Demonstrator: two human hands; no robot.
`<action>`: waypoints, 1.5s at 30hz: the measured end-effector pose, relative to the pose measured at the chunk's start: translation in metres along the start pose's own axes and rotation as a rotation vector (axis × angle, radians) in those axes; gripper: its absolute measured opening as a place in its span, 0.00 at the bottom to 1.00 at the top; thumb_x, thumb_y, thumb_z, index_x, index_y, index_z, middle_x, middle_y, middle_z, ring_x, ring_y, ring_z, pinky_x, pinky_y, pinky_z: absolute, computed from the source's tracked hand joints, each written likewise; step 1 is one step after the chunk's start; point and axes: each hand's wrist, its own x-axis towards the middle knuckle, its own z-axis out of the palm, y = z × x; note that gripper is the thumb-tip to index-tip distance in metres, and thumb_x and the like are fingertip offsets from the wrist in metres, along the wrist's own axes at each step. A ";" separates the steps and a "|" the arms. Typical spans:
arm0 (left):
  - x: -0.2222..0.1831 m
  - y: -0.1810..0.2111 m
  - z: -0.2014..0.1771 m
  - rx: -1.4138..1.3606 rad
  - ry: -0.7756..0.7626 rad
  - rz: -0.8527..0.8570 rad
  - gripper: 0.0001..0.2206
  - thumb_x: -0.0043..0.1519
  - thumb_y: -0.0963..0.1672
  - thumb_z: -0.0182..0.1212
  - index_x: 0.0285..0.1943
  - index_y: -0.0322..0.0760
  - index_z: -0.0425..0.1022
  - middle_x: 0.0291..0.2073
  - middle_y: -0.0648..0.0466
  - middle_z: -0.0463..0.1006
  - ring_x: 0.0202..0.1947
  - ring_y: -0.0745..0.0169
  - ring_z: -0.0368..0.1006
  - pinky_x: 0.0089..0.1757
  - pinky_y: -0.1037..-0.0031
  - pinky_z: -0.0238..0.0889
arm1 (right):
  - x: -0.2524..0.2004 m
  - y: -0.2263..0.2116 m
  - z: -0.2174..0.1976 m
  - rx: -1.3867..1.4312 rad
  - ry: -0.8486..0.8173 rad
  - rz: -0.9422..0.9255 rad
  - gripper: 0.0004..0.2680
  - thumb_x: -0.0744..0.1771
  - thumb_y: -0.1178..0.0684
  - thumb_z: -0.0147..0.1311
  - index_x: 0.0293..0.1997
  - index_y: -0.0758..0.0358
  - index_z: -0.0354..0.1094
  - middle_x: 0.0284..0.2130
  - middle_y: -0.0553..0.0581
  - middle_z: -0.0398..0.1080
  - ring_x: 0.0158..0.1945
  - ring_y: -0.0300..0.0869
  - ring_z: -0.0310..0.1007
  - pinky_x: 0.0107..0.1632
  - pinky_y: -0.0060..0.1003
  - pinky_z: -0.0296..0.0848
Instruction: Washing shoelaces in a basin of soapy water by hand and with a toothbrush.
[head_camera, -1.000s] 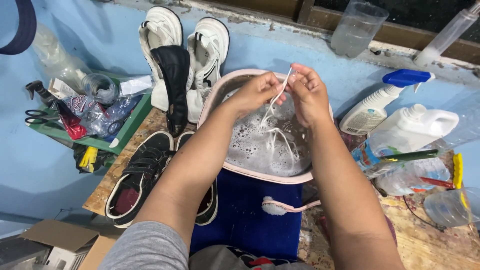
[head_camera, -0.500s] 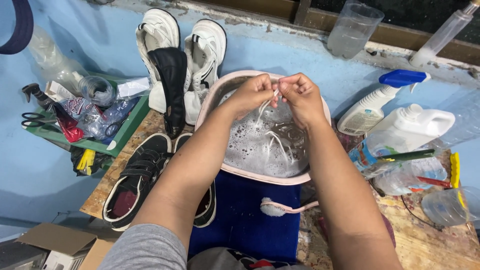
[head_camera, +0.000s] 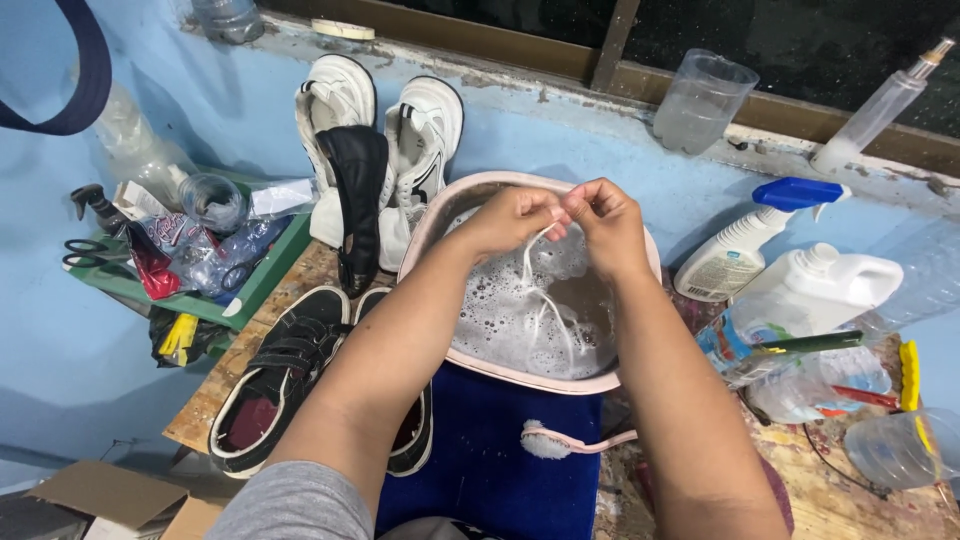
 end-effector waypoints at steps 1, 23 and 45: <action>-0.002 0.005 0.001 0.002 0.000 0.002 0.08 0.68 0.42 0.57 0.47 0.32 0.79 0.33 0.48 0.83 0.34 0.68 0.80 0.42 0.80 0.72 | 0.000 0.001 0.001 0.001 0.001 -0.003 0.04 0.67 0.56 0.65 0.39 0.61 0.74 0.25 0.50 0.71 0.31 0.32 0.69 0.39 0.25 0.67; 0.008 -0.018 0.002 -0.157 -0.029 -0.124 0.12 0.72 0.47 0.50 0.49 0.34 0.74 0.34 0.50 0.80 0.33 0.65 0.81 0.39 0.76 0.78 | -0.001 -0.008 0.001 -0.166 -0.007 -0.014 0.04 0.70 0.55 0.59 0.37 0.60 0.71 0.22 0.50 0.70 0.30 0.35 0.66 0.40 0.29 0.66; 0.005 -0.001 0.011 0.265 0.018 -0.206 0.30 0.71 0.59 0.43 0.23 0.43 0.79 0.11 0.55 0.75 0.16 0.67 0.72 0.26 0.80 0.65 | 0.004 0.009 -0.001 -0.135 0.036 -0.023 0.04 0.70 0.54 0.58 0.36 0.59 0.71 0.22 0.49 0.71 0.29 0.33 0.66 0.36 0.27 0.67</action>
